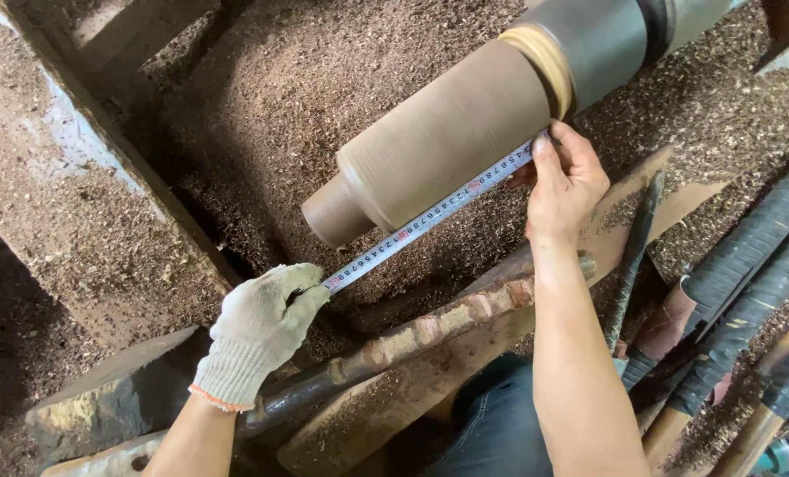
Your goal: The person measures a wooden cylinder mounted on a spinning lathe with a tape measure, then shapes its end with a hand-held chisel, re-measuring the workpiece as the shaping progresses.
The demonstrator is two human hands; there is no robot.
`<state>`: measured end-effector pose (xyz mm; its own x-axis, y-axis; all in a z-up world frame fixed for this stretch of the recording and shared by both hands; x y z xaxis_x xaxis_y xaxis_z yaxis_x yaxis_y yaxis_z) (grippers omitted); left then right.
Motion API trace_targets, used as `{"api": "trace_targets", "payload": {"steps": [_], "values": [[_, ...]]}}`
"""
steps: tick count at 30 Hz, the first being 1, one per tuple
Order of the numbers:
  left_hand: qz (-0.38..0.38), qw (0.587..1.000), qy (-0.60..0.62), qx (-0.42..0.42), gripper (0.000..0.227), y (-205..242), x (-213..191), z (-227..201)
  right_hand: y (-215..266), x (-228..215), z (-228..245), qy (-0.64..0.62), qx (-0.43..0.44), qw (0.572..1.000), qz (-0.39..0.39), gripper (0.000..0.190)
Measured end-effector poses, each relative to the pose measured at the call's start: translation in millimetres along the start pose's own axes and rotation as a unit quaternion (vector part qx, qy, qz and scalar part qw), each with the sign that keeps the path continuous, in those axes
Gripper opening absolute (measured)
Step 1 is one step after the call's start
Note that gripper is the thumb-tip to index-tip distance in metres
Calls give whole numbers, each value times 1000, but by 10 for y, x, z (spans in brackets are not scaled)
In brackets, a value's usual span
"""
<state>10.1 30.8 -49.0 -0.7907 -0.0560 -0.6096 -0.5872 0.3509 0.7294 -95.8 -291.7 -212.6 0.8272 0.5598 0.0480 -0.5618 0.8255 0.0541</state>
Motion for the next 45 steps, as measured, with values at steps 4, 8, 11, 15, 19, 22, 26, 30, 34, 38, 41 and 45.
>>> {"api": "trace_targets", "payload": {"steps": [4,8,11,15,19,22,26,30,34,38,41,45], "values": [[-21,1000,0,19,32,-3,6,47,-4,-29,-44,6,-3,1000,-1,24],[-26,999,6,25,31,27,-25,62,-8,-28,-54,0,-10,1000,5,23],[-26,999,17,30,30,36,-39,90,0,-12,-17,-17,2,1000,7,22],[-15,999,-4,31,29,43,-59,77,17,-12,16,-27,-4,1000,14,21],[36,999,-20,-6,31,34,-78,55,-10,-65,-96,-8,-21,1000,14,21],[1,1000,-18,24,33,34,-63,55,-17,-89,-144,9,-37,999,12,22],[17,1000,-9,0,33,29,-60,25,-4,-20,-5,0,-4,1000,-9,23],[19,999,-35,2,32,-9,-31,24,-18,-26,-53,-12,-8,1000,-2,23],[5,1000,-18,-3,33,-9,1,36,-16,-49,-94,-8,-33,999,11,23],[-10,1000,-14,26,33,-20,29,76,7,32,87,1,-8,1000,3,23],[-14,1000,-11,23,34,-10,18,58,12,60,133,-5,18,1000,-2,23],[7,1000,-26,11,33,19,-42,-4,-9,-102,-197,-10,-39,999,24,22]]}}
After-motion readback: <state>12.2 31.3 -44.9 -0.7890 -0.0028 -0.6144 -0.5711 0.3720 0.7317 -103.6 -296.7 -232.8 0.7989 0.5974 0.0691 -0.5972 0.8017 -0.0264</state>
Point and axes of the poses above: each hand's wrist, its own y-axis away from the middle knuckle, its own x-axis out of the palm, z = x × y, the point moved 1 cm from there along -y, towards the middle knuckle, and after that the axes turned 5 degrees about z, right-handed, at the moved point
